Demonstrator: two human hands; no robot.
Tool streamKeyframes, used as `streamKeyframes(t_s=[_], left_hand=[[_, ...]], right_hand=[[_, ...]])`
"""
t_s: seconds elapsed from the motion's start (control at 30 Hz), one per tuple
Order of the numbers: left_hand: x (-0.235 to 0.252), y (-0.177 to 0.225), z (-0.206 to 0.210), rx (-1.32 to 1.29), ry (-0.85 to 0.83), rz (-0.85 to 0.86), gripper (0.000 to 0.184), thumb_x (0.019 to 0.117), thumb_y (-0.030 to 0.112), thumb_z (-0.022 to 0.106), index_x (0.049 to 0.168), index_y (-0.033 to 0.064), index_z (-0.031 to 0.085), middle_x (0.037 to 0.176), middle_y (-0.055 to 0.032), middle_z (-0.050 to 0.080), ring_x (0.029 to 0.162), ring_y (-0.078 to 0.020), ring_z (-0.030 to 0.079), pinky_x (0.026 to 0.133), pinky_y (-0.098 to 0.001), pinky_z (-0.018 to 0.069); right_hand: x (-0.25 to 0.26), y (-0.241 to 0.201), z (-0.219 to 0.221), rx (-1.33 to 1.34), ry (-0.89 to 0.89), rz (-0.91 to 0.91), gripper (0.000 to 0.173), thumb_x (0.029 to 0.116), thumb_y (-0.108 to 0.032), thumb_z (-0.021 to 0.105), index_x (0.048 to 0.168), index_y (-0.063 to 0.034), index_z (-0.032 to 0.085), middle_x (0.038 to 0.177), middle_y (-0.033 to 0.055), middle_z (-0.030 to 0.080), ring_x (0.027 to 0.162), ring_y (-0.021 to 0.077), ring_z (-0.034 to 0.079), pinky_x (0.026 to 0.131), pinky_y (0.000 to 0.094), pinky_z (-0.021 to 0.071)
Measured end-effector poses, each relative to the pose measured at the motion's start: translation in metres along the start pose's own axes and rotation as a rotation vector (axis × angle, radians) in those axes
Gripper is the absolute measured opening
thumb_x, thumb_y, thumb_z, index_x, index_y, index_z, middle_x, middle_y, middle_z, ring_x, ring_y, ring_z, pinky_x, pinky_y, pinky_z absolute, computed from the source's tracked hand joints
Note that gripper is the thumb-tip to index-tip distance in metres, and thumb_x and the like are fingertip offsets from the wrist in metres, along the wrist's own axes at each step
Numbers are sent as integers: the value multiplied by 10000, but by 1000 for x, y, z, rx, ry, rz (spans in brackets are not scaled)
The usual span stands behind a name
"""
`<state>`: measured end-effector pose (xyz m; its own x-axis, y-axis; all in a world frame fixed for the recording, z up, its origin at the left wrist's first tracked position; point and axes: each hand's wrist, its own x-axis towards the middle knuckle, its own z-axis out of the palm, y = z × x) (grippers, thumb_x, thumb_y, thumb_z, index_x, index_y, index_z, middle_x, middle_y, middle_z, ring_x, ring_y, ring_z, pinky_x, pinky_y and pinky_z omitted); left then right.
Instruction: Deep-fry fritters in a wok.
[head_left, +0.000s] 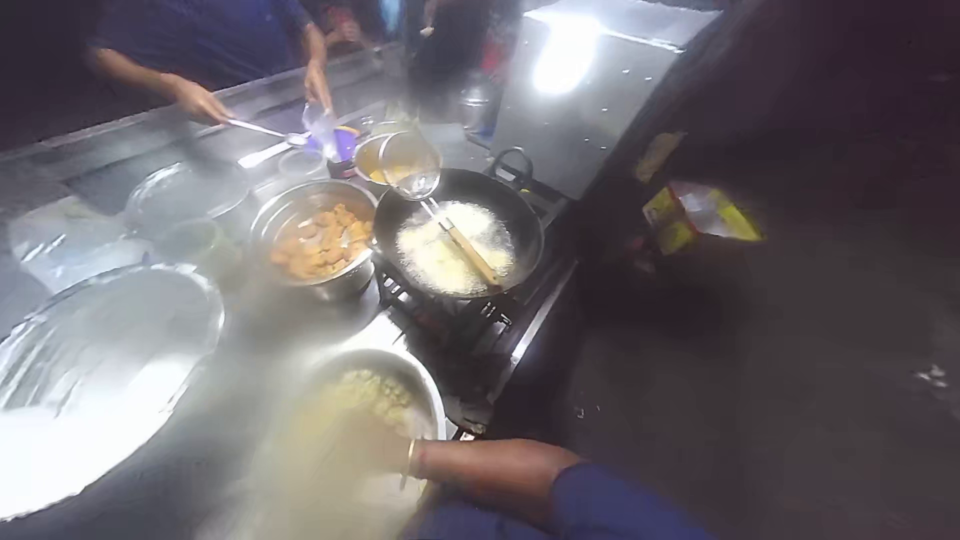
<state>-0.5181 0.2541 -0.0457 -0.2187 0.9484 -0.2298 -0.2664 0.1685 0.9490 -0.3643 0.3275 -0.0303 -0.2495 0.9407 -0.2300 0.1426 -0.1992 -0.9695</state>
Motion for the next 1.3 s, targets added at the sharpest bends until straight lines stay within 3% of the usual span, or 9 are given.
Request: streamKeyframes(t_s=[0.13,0.27,0.33,0.47,0.53,0.8,1.0,1.17,1.3], left_hand=[[-1,-7,9,124,-50,-32,358,1061,147,310,1255,-131,427,1000,-33,590,909,35,585,867,-181,506],[-9,-4,16,76,59,-29,427,1094,457,286,1066,98,517,725,161,620,671,99,610,690,-139,539],[-14,-6,11,63,94,67,523,1099,455,245,1099,31,550,769,113,602,725,76,603,722,-177,529],[-8,-3,-10,-365,-113,134,432,1021,618,401,1181,311,660,1098,125,737,1111,-35,671,995,-321,546],[-5,5,-12,-365,-104,152,457,968,678,428,1150,338,674,1072,139,745,1077,-19,685,941,-282,570],[-2,-13,-32,-400,-80,193,512,980,649,440,1195,266,704,1133,85,749,1133,-72,679,1009,-321,544],[-16,8,-26,-432,39,80,594,885,719,510,1224,248,637,1082,93,753,1077,-67,698,941,-304,582],[-15,3,-54,-393,73,224,653,869,709,578,1297,216,596,1162,60,727,1136,-104,674,984,-348,567],[-22,0,-71,-361,185,237,775,872,724,566,1347,115,500,1158,32,713,1114,-128,679,964,-383,580]], right_hand=[[-31,-8,30,-43,-142,-195,515,1034,-226,531,1409,122,475,1264,311,629,1187,362,635,1062,522,477],[-43,-11,16,12,-144,-256,528,1022,-169,489,1443,146,436,1357,317,581,1276,327,590,1116,471,441],[-45,-23,-2,-23,-153,-198,559,992,-191,617,1433,107,446,1268,270,637,1172,285,648,1037,460,508],[-63,-66,-79,-264,28,-203,648,907,-200,745,1433,58,470,1203,174,693,1100,187,685,987,392,558],[-70,-79,-129,-484,215,-357,579,913,-211,736,1382,58,527,1185,135,712,1065,133,702,955,339,587],[-37,-129,-253,-928,526,71,435,864,-218,822,1222,-36,655,994,159,737,917,339,719,856,612,559],[34,-99,-266,-1027,369,132,239,860,-164,812,1053,-43,739,979,172,735,931,361,707,859,625,551],[-16,-126,-245,-906,527,2,245,956,-182,726,1141,-21,726,1033,193,740,920,351,714,853,620,554],[-47,-112,-206,-816,530,-221,379,979,-300,632,1131,45,670,941,122,711,806,136,680,773,381,580]])
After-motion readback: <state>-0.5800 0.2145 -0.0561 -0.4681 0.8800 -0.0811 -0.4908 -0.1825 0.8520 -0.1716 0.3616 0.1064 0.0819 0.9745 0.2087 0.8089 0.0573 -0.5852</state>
